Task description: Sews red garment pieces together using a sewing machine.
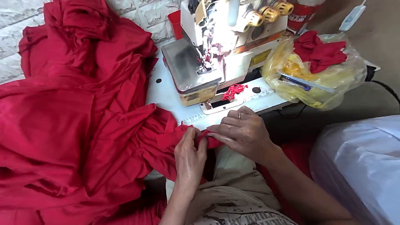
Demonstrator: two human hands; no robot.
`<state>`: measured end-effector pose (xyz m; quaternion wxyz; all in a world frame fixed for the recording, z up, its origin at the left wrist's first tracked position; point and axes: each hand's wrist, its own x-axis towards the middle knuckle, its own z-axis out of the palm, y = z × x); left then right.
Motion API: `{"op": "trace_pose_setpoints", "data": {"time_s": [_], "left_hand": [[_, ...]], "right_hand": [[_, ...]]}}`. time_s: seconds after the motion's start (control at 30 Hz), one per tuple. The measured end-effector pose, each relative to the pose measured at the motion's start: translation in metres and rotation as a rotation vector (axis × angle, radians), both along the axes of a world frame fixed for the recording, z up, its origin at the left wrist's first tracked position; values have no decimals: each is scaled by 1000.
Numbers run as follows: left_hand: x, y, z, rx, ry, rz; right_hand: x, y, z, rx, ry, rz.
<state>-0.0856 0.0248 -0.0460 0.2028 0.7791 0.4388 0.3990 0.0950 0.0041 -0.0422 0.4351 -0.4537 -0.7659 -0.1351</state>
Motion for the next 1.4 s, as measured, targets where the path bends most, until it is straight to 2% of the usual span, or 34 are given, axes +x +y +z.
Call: {"op": "trace_pose_setpoints", "data": {"time_s": [0.13,0.3,0.43,0.6,0.9,1.4], "left_hand": [[-15,-8,3,122,152,-39],[-48,-14,17,115,198,-87],[-62,6,25,305,318,-11],[-73,30,23,291,509,-83],[-77,31,19,262,474,-197],[-88,29,13,269,530,-229]], "right_hand": [[3,-1,-11,-107,10,11],[-14,-1,-31,-290,205,138],[-30,12,-34,-324,294,224],[-34,28,-38,-315,223,254],[-31,31,-45,-130,148,282],[-30,37,-41,-206,56,380]]}}
